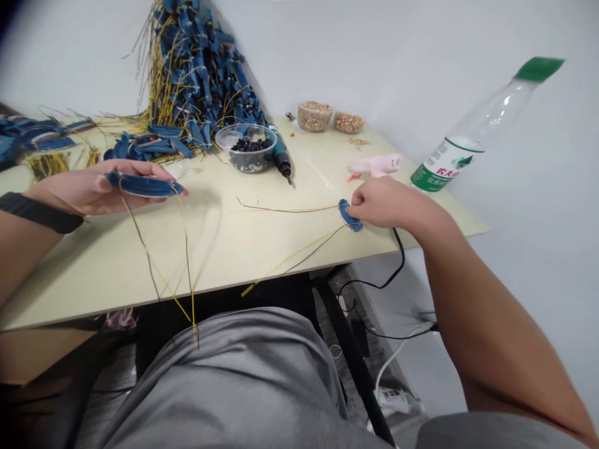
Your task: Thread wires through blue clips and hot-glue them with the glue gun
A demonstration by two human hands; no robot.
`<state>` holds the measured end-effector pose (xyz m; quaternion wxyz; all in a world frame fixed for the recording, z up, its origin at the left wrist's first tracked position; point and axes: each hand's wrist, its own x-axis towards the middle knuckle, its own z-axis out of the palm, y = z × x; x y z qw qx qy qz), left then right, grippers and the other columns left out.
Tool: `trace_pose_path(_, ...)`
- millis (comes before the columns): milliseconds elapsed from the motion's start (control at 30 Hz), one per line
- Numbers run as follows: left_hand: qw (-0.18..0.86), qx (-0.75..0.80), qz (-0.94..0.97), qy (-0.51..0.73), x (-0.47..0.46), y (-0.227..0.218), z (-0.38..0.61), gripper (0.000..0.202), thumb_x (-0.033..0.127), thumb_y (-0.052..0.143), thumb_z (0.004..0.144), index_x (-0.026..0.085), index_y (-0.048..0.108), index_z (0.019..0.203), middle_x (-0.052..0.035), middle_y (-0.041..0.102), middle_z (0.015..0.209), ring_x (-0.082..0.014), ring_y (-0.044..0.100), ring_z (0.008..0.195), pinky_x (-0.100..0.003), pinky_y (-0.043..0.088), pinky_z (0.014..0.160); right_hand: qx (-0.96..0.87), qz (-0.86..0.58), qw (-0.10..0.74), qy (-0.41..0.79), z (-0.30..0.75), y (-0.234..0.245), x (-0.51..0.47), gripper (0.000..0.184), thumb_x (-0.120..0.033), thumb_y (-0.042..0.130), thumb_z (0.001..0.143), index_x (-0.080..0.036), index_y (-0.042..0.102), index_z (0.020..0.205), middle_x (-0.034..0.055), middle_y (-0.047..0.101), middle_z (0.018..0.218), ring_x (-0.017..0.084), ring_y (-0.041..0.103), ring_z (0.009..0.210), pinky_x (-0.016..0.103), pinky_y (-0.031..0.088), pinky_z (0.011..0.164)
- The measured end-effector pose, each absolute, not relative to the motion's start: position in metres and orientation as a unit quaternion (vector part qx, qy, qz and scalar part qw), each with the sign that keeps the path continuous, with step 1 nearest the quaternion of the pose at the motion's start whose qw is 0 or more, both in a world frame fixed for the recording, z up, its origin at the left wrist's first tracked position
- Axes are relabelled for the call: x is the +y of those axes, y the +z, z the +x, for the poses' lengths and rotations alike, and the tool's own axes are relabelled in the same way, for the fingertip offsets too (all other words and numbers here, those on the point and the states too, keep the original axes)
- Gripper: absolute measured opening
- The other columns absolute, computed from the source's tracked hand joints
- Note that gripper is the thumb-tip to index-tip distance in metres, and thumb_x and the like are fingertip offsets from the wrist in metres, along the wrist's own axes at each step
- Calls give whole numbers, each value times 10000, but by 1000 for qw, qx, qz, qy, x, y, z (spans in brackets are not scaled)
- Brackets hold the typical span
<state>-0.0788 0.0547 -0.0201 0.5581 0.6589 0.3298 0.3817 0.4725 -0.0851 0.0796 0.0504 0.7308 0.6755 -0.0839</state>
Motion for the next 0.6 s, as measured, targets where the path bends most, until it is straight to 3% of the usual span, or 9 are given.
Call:
trace_pose_path(133, 559, 326, 669, 365, 51, -10, -76, 1119, 1060, 1091, 585, 198, 997, 1292, -191, 970, 1339, -539, 834, 1394, -851, 352, 1548, 685, 719, 77, -93, 443, 86, -72, 607, -175, 784, 1119, -274, 528, 577, 29, 615, 698, 244, 543, 712, 453, 374, 750)
trace_pose_path(233, 568, 315, 674, 352, 49, -5, -75, 1123, 1012, 1134, 557, 192, 992, 1311, -176, 978, 1323, -501, 853, 1320, -870, 354, 1546, 683, 723, 59, -91, 419, 89, -57, 517, -181, 811, 1110, -278, 636, 634, 48, 737, 783, 261, 622, 769, 449, 419, 753)
trace_pose_path(300, 572, 316, 677, 338, 48, -2, -75, 1106, 1022, 1108, 640, 183, 984, 1351, -174, 972, 1339, -477, 862, 1305, -870, 336, 1550, 679, 728, 47, -88, 408, 89, -44, 468, -165, 851, 1067, -277, 660, 655, 58, 765, 811, 271, 659, 805, 443, 438, 770)
trace_pose_path(400, 567, 320, 678, 340, 48, -1, -77, 1106, 1101, 1002, 777, 175, 980, 1383, -174, 963, 1358, -418, 872, 1260, -794, 349, 1563, 680, 727, 22, -89, 405, 86, -18, 428, -162, 902, 1010, -281, 669, 671, 79, 773, 818, 313, 723, 900, 442, 484, 840)
trace_pose_path(600, 571, 290, 696, 324, 46, 5, -74, 1061, 1023, 1058, 807, 157, 975, 1414, -178, 976, 1401, -381, 894, 1225, -738, 444, 1553, 679, 732, 4, -53, 423, 69, 35, 195, -249, 958, 1013, -211, 863, 847, 163, 830, 913, 394, 791, 1035, 481, 564, 938)
